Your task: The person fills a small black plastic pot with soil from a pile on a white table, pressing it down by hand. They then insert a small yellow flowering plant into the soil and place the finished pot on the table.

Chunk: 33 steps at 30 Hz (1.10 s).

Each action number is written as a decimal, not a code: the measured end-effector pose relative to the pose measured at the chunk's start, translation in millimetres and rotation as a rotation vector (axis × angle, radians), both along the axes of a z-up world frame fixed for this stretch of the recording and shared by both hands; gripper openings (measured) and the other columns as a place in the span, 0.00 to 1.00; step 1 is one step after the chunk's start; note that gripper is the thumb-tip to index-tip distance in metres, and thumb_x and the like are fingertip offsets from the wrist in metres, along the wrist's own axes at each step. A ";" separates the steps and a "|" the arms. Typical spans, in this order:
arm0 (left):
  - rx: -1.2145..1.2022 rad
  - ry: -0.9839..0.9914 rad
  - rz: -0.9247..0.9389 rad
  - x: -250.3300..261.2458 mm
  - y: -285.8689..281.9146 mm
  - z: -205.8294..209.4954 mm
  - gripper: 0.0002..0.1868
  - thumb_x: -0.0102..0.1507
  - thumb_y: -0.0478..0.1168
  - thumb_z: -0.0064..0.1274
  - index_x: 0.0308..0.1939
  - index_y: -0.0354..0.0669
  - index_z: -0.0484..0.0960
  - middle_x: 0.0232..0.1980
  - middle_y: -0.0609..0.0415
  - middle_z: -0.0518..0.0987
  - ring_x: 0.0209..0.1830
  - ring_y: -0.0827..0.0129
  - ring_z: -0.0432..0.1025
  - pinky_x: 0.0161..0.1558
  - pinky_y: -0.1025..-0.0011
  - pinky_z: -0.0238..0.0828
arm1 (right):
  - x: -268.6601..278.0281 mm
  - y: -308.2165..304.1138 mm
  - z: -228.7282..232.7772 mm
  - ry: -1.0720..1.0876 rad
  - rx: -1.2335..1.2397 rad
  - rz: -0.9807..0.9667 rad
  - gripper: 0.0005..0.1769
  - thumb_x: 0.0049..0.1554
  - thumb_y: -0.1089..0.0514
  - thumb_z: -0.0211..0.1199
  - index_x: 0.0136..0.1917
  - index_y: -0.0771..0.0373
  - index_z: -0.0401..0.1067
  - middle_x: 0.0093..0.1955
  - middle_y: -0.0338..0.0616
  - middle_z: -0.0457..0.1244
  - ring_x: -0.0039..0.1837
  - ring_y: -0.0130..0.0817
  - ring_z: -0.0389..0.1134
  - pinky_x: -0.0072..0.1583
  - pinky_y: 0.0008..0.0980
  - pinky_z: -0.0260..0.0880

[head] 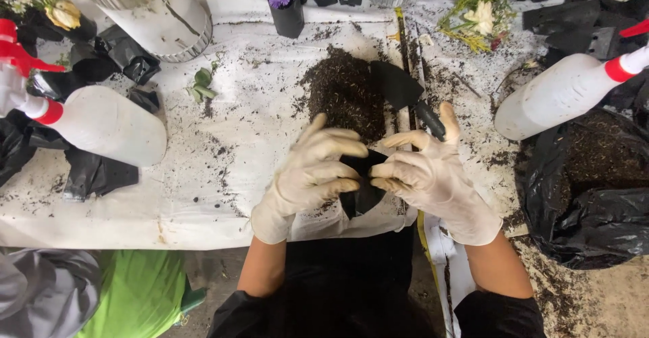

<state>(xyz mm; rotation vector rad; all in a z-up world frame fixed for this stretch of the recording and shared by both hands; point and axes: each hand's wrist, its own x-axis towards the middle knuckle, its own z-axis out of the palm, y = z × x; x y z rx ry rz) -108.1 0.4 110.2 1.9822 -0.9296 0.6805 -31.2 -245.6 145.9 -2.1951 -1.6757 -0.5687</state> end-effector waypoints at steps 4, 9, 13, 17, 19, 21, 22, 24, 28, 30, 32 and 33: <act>-0.388 0.084 -0.070 4.7 5.3 -9.9 0.37 0.56 0.59 0.62 0.63 0.49 0.69 0.73 0.46 0.63 0.74 0.53 0.59 0.78 0.48 0.52 | 14.2 -0.5 -7.3 -0.082 0.316 0.080 0.13 0.64 0.36 0.53 0.57 0.32 0.75 0.43 0.13 0.69 0.67 0.22 0.64 0.79 0.64 0.20; -0.494 0.396 -0.155 17.0 -9.8 -25.7 0.82 0.36 0.74 0.69 0.81 0.47 0.37 0.77 0.30 0.54 0.74 0.39 0.57 0.74 0.39 0.51 | 25.1 9.3 -25.1 0.021 0.355 0.053 0.12 0.55 0.37 0.67 0.52 0.31 0.80 0.41 0.17 0.69 0.69 0.20 0.61 0.78 0.64 0.12; -0.582 0.584 -0.310 22.3 -14.4 -44.7 0.85 0.36 0.54 0.78 0.81 0.50 0.27 0.77 0.40 0.57 0.74 0.53 0.57 0.75 0.52 0.52 | 43.8 30.5 -40.4 -0.198 0.444 0.146 0.14 0.56 0.45 0.69 0.55 0.27 0.77 0.42 0.20 0.68 0.65 0.30 0.64 0.78 0.69 0.21; -1.052 0.741 -0.711 28.9 -14.8 -73.4 0.77 0.46 0.18 0.71 0.82 0.58 0.32 0.68 0.42 0.65 0.58 0.62 0.70 0.66 0.59 0.66 | 56.3 45.0 -47.0 -0.292 0.461 0.164 0.17 0.59 0.49 0.66 0.55 0.20 0.74 0.47 0.16 0.66 0.62 0.32 0.64 0.77 0.72 0.31; -1.047 0.739 -0.682 28.1 -4.2 -84.2 0.74 0.48 0.19 0.69 0.82 0.57 0.31 0.72 0.36 0.64 0.61 0.56 0.70 0.65 0.56 0.69 | 52.7 48.3 -49.7 -0.235 0.435 0.171 0.15 0.61 0.48 0.62 0.56 0.20 0.74 0.51 0.17 0.66 0.65 0.32 0.64 0.78 0.69 0.30; -1.039 0.737 -0.653 26.7 0.8 -89.9 0.72 0.51 0.20 0.68 0.82 0.56 0.31 0.75 0.31 0.62 0.65 0.50 0.71 0.63 0.54 0.72 | 53.7 54.0 -54.4 -0.179 0.409 0.177 0.14 0.64 0.47 0.57 0.56 0.21 0.74 0.54 0.18 0.67 0.67 0.31 0.64 0.79 0.66 0.29; -0.974 0.682 -0.478 25.4 -0.3 -90.3 0.72 0.47 0.21 0.71 0.82 0.49 0.35 0.70 0.35 0.67 0.63 0.52 0.73 0.60 0.57 0.75 | 56.2 57.5 -57.5 -0.092 0.418 0.196 0.14 0.60 0.34 0.53 0.55 0.23 0.76 0.60 0.24 0.65 0.71 0.33 0.59 0.80 0.59 0.29; -0.906 0.623 -0.303 25.8 0.7 -89.9 0.73 0.43 0.22 0.75 0.81 0.43 0.39 0.65 0.39 0.73 0.61 0.55 0.75 0.58 0.60 0.77 | 66.5 62.3 -64.1 -0.006 0.427 0.216 0.24 0.55 0.21 0.48 0.53 0.25 0.78 0.65 0.31 0.63 0.75 0.36 0.55 0.81 0.51 0.29; -0.864 0.576 -0.089 30.8 9.8 -97.7 0.67 0.46 0.30 0.77 0.80 0.38 0.47 0.63 0.46 0.76 0.62 0.64 0.73 0.61 0.67 0.74 | 93.6 63.0 -75.6 0.714 0.341 0.086 0.21 0.64 0.41 0.49 0.67 0.42 0.68 0.72 0.44 0.53 0.79 0.45 0.47 0.80 0.58 0.33; -0.859 0.592 -0.041 33.1 12.3 -104.1 0.66 0.46 0.31 0.77 0.80 0.39 0.48 0.63 0.49 0.76 0.62 0.67 0.73 0.62 0.69 0.72 | 90.9 71.1 -52.1 1.017 0.293 0.022 0.22 0.67 0.50 0.50 0.74 0.49 0.63 0.75 0.50 0.49 0.80 0.49 0.44 0.79 0.60 0.35; -0.863 0.627 -0.014 34.3 11.9 -108.4 0.66 0.45 0.29 0.77 0.80 0.41 0.49 0.63 0.47 0.76 0.63 0.65 0.72 0.63 0.66 0.72 | 72.3 88.7 -2.2 0.863 -0.353 -0.402 0.32 0.65 0.53 0.56 0.79 0.58 0.54 0.79 0.56 0.49 0.80 0.56 0.48 0.78 0.57 0.45; -0.862 0.628 -0.015 33.6 10.1 -107.0 0.66 0.45 0.29 0.77 0.80 0.41 0.49 0.63 0.47 0.76 0.63 0.65 0.72 0.63 0.66 0.72 | 73.0 93.2 -10.5 0.864 -0.352 -0.403 0.32 0.65 0.53 0.56 0.79 0.58 0.54 0.79 0.56 0.49 0.80 0.56 0.48 0.78 0.57 0.45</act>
